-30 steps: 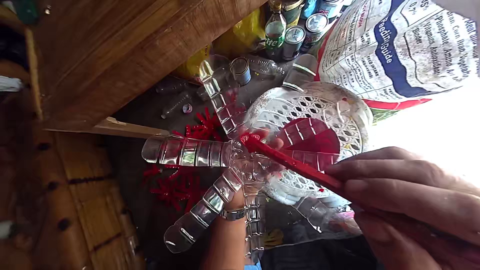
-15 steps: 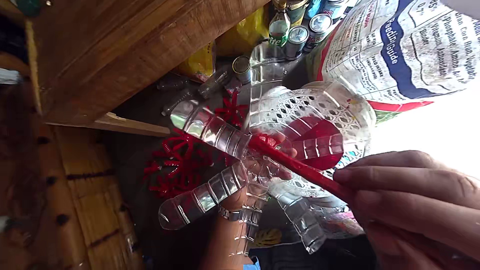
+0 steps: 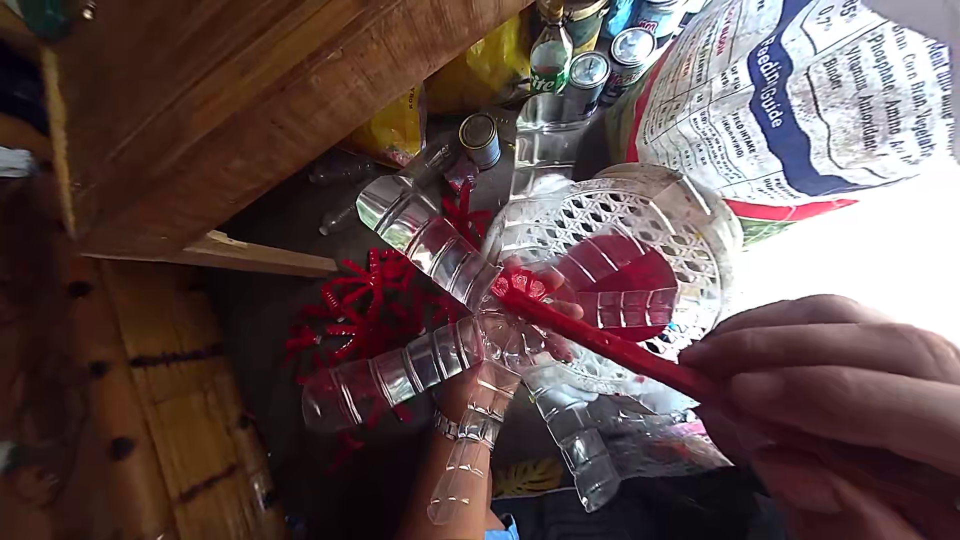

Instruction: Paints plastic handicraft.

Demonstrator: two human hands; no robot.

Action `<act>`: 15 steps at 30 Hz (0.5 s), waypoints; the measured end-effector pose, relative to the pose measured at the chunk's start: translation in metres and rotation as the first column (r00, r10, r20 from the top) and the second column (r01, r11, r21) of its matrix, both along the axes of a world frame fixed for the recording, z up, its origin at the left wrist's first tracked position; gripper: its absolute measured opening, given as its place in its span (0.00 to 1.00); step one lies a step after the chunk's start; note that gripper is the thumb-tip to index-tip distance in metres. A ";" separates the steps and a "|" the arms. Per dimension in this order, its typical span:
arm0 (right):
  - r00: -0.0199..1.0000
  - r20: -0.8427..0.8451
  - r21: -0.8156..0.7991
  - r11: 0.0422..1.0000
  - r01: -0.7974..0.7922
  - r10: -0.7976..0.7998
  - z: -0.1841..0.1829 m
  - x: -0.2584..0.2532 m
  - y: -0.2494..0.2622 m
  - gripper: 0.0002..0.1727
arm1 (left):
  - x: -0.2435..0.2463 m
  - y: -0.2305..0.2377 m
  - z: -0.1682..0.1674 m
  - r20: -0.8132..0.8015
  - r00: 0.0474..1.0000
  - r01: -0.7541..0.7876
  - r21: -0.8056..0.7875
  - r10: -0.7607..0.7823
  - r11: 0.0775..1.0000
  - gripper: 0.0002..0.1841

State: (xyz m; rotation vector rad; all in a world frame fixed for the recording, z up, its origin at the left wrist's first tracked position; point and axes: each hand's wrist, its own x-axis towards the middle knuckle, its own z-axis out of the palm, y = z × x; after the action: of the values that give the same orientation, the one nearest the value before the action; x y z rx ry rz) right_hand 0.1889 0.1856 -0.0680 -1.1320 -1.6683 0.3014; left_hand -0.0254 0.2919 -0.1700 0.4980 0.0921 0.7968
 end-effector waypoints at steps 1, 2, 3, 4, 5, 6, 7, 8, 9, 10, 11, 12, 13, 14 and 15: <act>1.000 -0.012 -0.004 1.000 0.019 -0.019 -0.002 -0.001 0.000 0.17 | 0.002 -0.002 0.003 -0.012 1.000 -0.029 -0.027 0.028 0.999 0.30; 0.999 -0.026 -0.004 0.999 0.032 -0.032 -0.003 -0.001 0.000 0.18 | 0.002 -0.002 0.003 -0.012 0.999 -0.033 -0.011 0.033 0.999 0.29; 0.998 -0.035 -0.004 0.999 0.044 -0.044 -0.004 -0.002 0.001 0.17 | 0.003 -0.002 0.002 -0.020 0.999 -0.036 0.009 0.036 0.999 0.29; 0.998 -0.040 0.001 0.998 0.057 -0.057 -0.004 -0.002 0.001 0.16 | 0.002 -0.003 0.001 -0.037 0.998 -0.042 0.017 0.043 0.999 0.29; 0.997 -0.041 0.006 0.998 0.063 -0.063 -0.003 -0.003 0.002 0.14 | 0.001 -0.005 0.001 -0.072 0.995 -0.061 0.021 0.063 0.998 0.29; 0.997 -0.044 0.005 0.998 0.061 -0.061 -0.004 -0.003 0.003 0.13 | -0.001 -0.006 -0.001 -0.071 0.995 -0.064 0.006 0.065 0.998 0.28; 0.997 -0.044 0.002 0.998 0.056 -0.056 -0.005 -0.003 0.003 0.12 | -0.001 -0.005 -0.004 -0.040 0.998 -0.046 0.009 0.047 0.999 0.29; 0.998 -0.043 -0.002 0.999 0.051 -0.051 -0.006 -0.003 0.003 0.12 | 0.000 -0.004 -0.005 -0.012 1.000 -0.029 0.027 0.029 0.999 0.30; 0.998 -0.038 -0.010 0.999 0.043 -0.044 -0.005 -0.001 0.002 0.13 | 0.001 -0.002 -0.004 0.005 1.000 -0.009 0.034 0.009 0.999 0.30; 0.999 -0.039 -0.020 0.999 0.035 -0.035 -0.004 0.001 0.000 0.13 | 0.002 -0.001 -0.002 0.020 1.000 0.005 0.024 -0.006 1.000 0.30; 0.998 -0.047 -0.023 0.999 0.035 -0.036 -0.002 0.002 0.000 0.14 | 0.004 -0.001 0.002 0.019 1.000 0.007 0.026 -0.008 1.000 0.29; 0.997 -0.057 -0.017 0.999 0.048 -0.049 -0.002 0.002 0.000 0.14 | 0.007 0.000 0.007 -0.006 1.000 -0.005 0.048 0.005 0.999 0.29; 0.996 -0.064 -0.009 0.998 0.062 -0.062 -0.002 0.002 0.000 0.14 | 0.007 -0.001 0.008 -0.035 0.999 -0.019 0.061 0.021 0.998 0.29; 0.995 -0.071 -0.001 0.998 0.069 -0.069 -0.004 0.001 0.001 0.14 | 0.006 -0.002 0.007 -0.062 0.997 -0.040 0.038 0.042 0.998 0.29; 0.996 -0.069 -0.001 0.998 0.063 -0.063 -0.005 0.001 0.002 0.14 | 0.004 -0.003 0.004 -0.090 0.994 -0.059 0.014 0.061 0.998 0.29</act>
State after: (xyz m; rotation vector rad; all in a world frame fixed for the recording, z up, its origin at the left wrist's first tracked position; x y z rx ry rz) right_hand 0.1895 0.1873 -0.0728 -1.1586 -1.5688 0.2967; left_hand -0.0212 0.2890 -0.1658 0.5444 0.1874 0.8339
